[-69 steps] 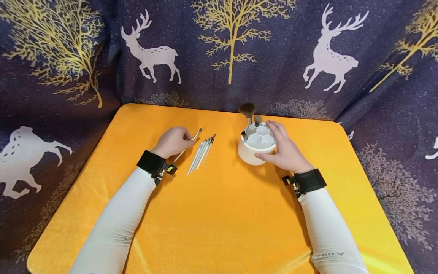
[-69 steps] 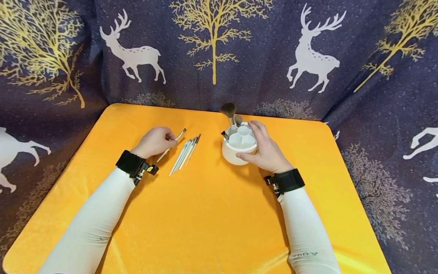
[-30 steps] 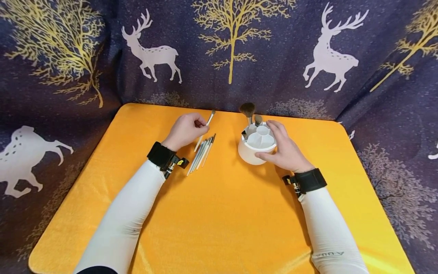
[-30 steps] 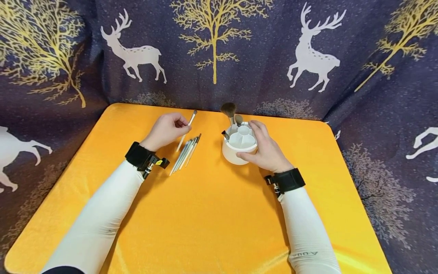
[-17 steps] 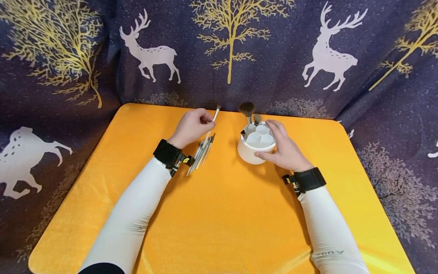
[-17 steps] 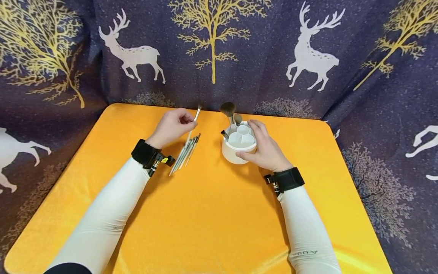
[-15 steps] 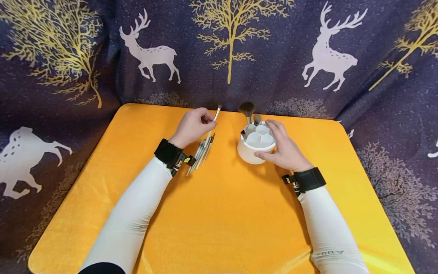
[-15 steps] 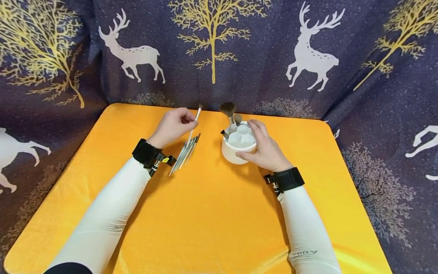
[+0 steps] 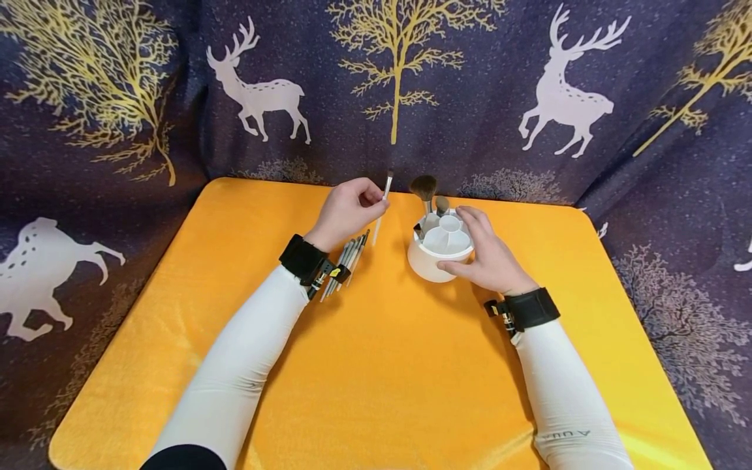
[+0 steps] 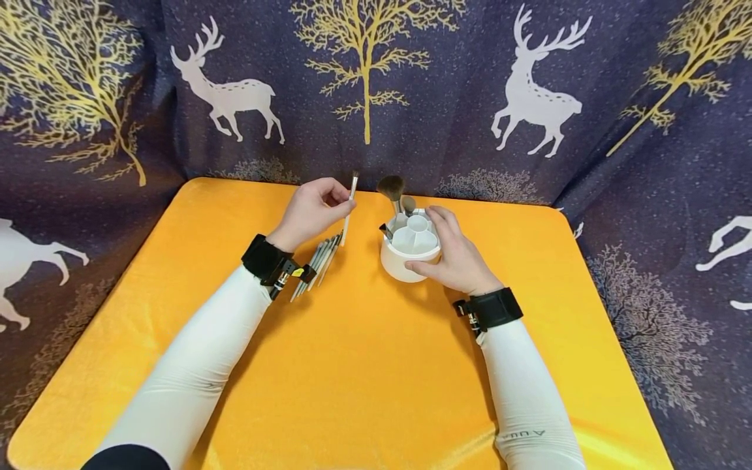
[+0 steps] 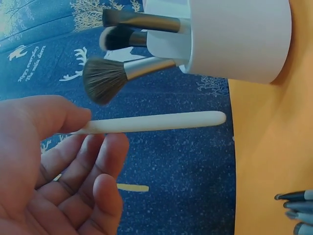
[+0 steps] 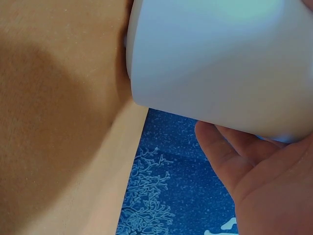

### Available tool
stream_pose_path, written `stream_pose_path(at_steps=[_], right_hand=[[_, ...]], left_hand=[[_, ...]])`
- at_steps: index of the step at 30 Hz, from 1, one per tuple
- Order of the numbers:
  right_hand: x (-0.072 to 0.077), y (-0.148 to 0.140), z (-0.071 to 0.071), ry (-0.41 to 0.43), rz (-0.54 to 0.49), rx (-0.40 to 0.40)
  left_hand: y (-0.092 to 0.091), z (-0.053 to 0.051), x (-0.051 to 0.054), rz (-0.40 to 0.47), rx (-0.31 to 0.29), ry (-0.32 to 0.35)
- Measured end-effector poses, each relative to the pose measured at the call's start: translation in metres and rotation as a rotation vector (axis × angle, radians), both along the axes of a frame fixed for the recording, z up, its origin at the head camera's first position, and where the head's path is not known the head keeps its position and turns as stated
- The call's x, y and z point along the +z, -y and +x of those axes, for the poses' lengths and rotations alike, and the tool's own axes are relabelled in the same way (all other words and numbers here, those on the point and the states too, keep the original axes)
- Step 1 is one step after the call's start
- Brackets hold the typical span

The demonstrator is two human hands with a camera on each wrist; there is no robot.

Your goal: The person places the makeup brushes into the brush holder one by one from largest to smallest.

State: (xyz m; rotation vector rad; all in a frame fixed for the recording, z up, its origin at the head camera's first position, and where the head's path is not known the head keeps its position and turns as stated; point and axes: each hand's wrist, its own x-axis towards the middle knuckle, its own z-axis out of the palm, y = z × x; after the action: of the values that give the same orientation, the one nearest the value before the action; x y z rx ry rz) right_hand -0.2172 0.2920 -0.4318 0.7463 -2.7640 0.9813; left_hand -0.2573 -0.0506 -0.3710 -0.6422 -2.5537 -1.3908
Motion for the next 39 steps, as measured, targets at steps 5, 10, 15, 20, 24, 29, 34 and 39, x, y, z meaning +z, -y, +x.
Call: stream_pose_path(at_steps=[5,10,15,20,24,29,34,39], right_hand=[[0.001,0.001,0.0,0.009,0.002,0.002],[0.002,0.0,0.001,0.005,0.001,0.002],[0.002,0.0,0.001,0.007,0.004,-0.001],[0.003,0.0,0.001,0.006,0.013,-0.004],[0.001,0.0,0.001,0.0,0.011,-0.008],[0.001,0.001,0.001,-0.003,0.006,-0.008],[0.003,0.001,0.002,-0.001,0.001,-0.007],[0.004,0.002,0.003,-0.003,0.001,-0.002]], left_hand=[[-0.004,0.001,-0.001,0.01,0.006,-0.015],[-0.007,0.001,0.0,0.017,0.005,-0.036],[-0.011,0.002,0.001,0.035,-0.015,-0.04],[-0.015,0.0,0.0,0.046,-0.021,-0.083],[-0.019,0.0,0.0,0.046,-0.026,-0.115],[-0.025,-0.001,0.002,0.052,-0.043,-0.134],[-0.03,-0.002,0.002,0.062,-0.057,-0.157],[-0.035,-0.002,0.003,0.08,-0.073,-0.17]])
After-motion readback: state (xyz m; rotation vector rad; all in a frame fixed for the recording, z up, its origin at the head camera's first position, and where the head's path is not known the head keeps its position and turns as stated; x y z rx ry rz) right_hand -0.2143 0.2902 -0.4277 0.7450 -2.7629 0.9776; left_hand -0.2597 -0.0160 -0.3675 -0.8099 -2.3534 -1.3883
